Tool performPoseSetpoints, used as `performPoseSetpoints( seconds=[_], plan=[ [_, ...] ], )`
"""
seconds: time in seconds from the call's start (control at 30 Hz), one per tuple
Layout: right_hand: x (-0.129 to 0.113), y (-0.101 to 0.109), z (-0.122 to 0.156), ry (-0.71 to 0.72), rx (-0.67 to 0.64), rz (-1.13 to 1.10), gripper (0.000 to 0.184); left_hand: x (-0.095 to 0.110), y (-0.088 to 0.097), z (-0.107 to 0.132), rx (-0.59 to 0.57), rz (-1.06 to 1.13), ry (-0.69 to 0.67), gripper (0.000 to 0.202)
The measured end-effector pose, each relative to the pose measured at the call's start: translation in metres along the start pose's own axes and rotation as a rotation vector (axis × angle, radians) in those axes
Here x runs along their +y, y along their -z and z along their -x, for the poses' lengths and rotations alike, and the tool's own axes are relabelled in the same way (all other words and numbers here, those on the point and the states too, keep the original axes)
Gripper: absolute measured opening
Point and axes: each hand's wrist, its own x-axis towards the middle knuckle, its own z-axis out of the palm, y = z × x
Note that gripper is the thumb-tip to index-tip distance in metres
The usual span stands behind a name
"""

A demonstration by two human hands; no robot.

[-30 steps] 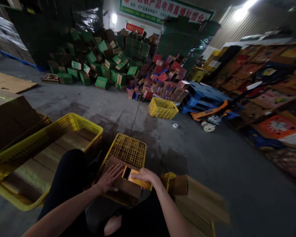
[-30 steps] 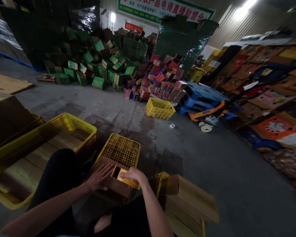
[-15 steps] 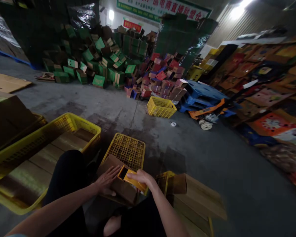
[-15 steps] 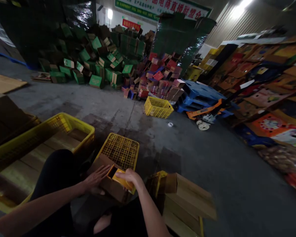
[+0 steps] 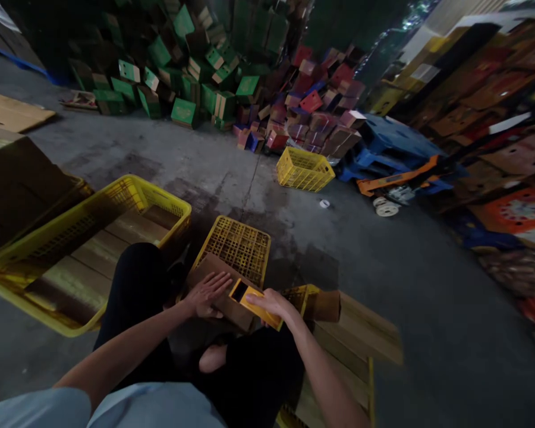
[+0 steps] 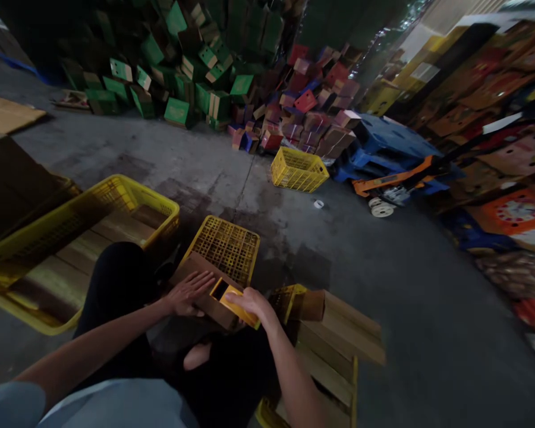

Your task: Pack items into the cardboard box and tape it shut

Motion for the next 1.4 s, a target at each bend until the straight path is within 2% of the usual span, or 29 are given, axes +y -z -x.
performPoseSetpoints(
  seconds=[0.1, 0.23, 0.37, 0.57, 0.77, 1.03, 1.13, 1.3, 1.4],
  plan=[
    [-0.001, -0.001, -0.001, 0.002, -0.011, 0.049, 0.056, 0.002, -0.001, 0.0, -0.019, -0.022, -0.015, 0.12],
    [-0.002, -0.003, -0.002, 0.012, -0.017, 0.071, 0.06, 0.012, -0.007, -0.003, 0.02, -0.097, 0.02, 0.12],
    [-0.002, -0.002, -0.004, 0.016, -0.031, 0.094, 0.058, 0.02, -0.008, -0.006, 0.021, -0.102, -0.046, 0.117],
    [-0.001, -0.001, -0.004, 0.023, -0.049, 0.095, 0.058, 0.015, -0.002, -0.008, 0.005, -0.02, -0.064, 0.118],
    [0.017, -0.002, 0.007, 0.029, -0.043, 0.049, 0.061, 0.01, -0.003, -0.008, -0.028, 0.031, -0.056, 0.114],
    [0.033, -0.005, 0.003, 0.007, -0.032, -0.001, 0.059, 0.011, 0.003, -0.005, -0.011, 0.019, -0.103, 0.112],
    [0.034, -0.006, 0.002, -0.004, -0.025, 0.002, 0.057, 0.014, 0.005, -0.006, -0.045, -0.004, -0.098, 0.109],
    [0.037, -0.007, 0.002, -0.013, -0.021, -0.018, 0.055, 0.017, 0.0, -0.009, -0.083, -0.068, -0.054, 0.114],
    [0.041, -0.008, -0.001, -0.001, -0.024, -0.023, 0.057, 0.016, -0.007, -0.008, -0.072, -0.106, -0.06, 0.11]
  ],
)
